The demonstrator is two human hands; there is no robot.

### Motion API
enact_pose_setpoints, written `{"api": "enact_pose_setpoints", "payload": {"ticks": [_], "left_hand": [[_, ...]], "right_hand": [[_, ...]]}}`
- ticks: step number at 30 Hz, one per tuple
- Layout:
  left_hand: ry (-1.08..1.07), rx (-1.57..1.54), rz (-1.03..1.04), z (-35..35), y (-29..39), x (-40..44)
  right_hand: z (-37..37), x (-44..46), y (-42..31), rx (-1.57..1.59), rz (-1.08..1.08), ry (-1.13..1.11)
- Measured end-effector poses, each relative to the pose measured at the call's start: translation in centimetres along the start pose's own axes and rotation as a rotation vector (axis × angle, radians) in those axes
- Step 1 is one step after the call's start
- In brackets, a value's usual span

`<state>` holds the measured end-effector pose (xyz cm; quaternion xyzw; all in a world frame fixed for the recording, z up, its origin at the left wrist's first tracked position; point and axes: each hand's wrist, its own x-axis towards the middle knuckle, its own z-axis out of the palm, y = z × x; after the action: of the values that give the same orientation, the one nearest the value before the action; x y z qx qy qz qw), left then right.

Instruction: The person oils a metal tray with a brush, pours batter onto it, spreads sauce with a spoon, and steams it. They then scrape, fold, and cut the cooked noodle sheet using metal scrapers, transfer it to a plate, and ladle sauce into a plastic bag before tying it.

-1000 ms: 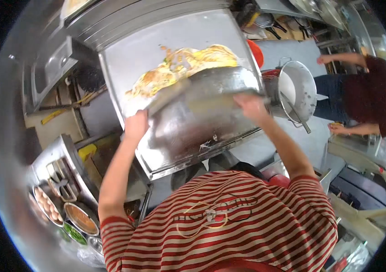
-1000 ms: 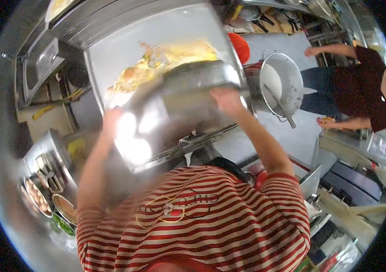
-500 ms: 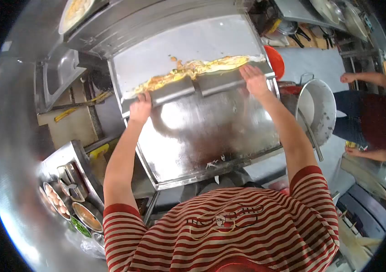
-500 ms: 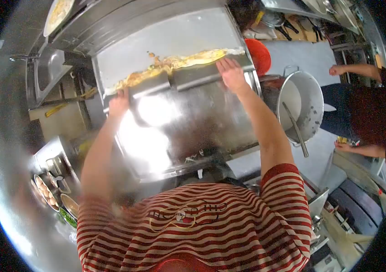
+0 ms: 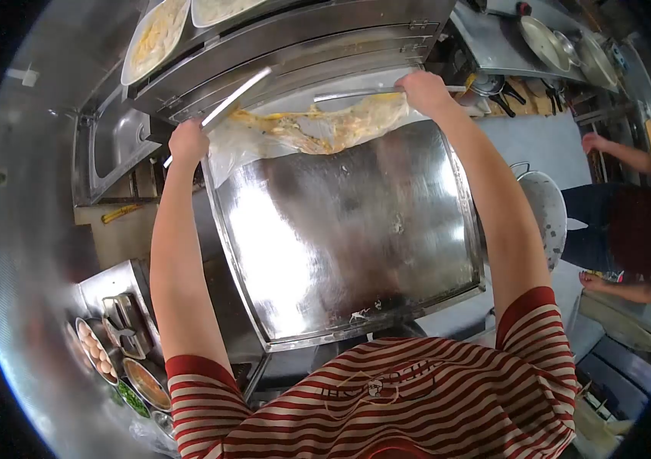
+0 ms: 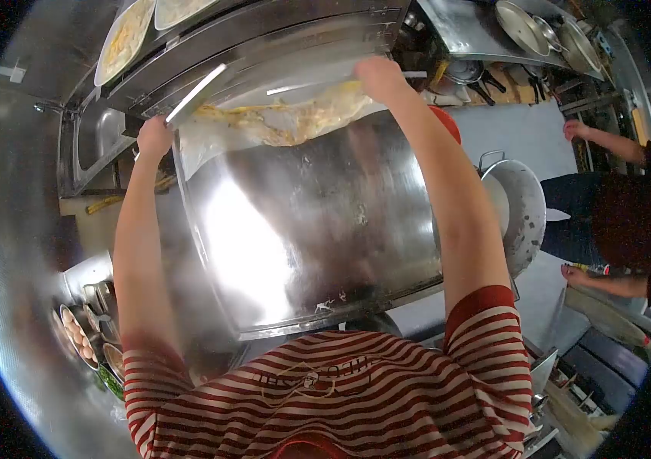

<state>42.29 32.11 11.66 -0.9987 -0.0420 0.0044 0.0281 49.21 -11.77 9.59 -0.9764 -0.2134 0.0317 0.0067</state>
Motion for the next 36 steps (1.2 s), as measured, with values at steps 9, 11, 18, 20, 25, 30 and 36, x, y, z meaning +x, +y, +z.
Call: {"api": "enact_pose_setpoints", "payload": {"ticks": [9,11,18,20,25,30,36], "left_hand": [[-0.093,-0.596,-0.092,1.9,6.1,-6.8],[-0.073,-0.693,0.162,4.5,10.1,-8.8],[-0.149,-0.95,-0.004,3.8,30.3,-5.3],[-0.125,-0.982,0.003,5.7,33.2,-2.9],[-0.204,-1.023,-0.064,5.5,33.0,-2.8],[-0.028,-1.247,-0.169,1.4,24.8,-8.3],[0.086,-1.134,-0.695,2.9,14.3,-16.2]], "right_hand": [[0.5,-18.6,-2.4,0.275,0.453,-0.013],[1.6,-21.3,-2.6,0.256,0.597,-0.091],[4.9,-12.1,2.7,0.64,0.73,0.043],[6.4,-8.9,3.8,0.638,0.773,0.044],[5.4,-7.9,1.3,0.701,0.543,0.132],[-0.9,-8.4,-8.2,0.619,0.333,0.134],[1.0,-5.8,-16.8,0.631,0.082,0.063]]}}
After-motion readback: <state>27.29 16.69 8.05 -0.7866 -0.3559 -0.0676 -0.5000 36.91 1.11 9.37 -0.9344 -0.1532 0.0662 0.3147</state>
